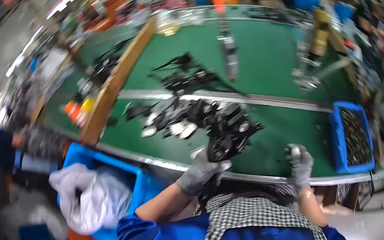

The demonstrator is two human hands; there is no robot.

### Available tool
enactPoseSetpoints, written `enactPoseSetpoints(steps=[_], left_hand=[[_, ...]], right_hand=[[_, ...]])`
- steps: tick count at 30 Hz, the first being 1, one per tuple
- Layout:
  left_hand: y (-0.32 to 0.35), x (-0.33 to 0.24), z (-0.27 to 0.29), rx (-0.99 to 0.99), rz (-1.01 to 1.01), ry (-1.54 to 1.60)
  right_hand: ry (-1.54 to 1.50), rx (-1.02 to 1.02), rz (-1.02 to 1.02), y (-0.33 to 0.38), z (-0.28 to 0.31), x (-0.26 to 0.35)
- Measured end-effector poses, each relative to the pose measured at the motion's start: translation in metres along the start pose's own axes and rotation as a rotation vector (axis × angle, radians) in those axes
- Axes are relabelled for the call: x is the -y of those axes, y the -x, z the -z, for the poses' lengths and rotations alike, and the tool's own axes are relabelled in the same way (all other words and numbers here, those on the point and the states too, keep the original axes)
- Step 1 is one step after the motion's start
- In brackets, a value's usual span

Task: Assembling mechanical brackets by attaching components with a pneumatic screwdriver at an industrial workbench.

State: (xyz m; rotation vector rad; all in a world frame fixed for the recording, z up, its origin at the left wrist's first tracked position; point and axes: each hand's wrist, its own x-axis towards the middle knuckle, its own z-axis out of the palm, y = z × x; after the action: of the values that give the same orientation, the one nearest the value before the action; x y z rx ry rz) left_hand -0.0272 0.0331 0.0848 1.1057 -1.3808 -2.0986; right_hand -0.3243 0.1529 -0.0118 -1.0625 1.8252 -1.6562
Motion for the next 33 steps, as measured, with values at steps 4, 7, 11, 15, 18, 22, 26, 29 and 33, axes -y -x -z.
enactPoseSetpoints(steps=[4, 7, 11, 15, 18, 22, 26, 29, 33], left_hand=[[0.019, -0.028, 0.036, -0.231, -0.119, -0.059], [0.014, -0.055, 0.069, -0.338, -0.251, -0.035], [-0.023, -0.099, 0.145, -0.565, -0.298, -0.135], [-0.077, -0.157, 0.234, -0.869, -0.173, -0.137], [-0.133, -0.178, 0.333, -1.025, -0.124, -0.251], [-0.197, -0.214, 0.414, -1.182, -0.030, -0.344], [-0.264, -0.247, 0.463, -1.166, -0.028, 0.006], [-0.230, -0.249, 0.597, -1.012, -0.020, -0.152], [-0.279, -0.249, 0.575, -1.011, -0.439, 0.339]], right_hand=[[0.243, 0.117, 0.190, 0.005, -0.013, -0.008], [0.457, 0.222, 0.414, 0.010, -0.027, 0.018], [0.625, 0.461, 0.732, 0.014, -0.052, 0.059], [0.874, 0.673, 0.895, 0.005, -0.060, 0.052], [1.063, 0.742, 1.054, 0.004, -0.048, -0.011], [1.579, 0.929, 1.398, -0.018, -0.043, 0.008], [1.574, 0.994, 1.388, -0.055, -0.040, -0.056], [1.481, 1.039, 1.431, -0.066, -0.042, -0.088], [1.659, 1.065, 1.153, -0.029, -0.012, -0.102]])
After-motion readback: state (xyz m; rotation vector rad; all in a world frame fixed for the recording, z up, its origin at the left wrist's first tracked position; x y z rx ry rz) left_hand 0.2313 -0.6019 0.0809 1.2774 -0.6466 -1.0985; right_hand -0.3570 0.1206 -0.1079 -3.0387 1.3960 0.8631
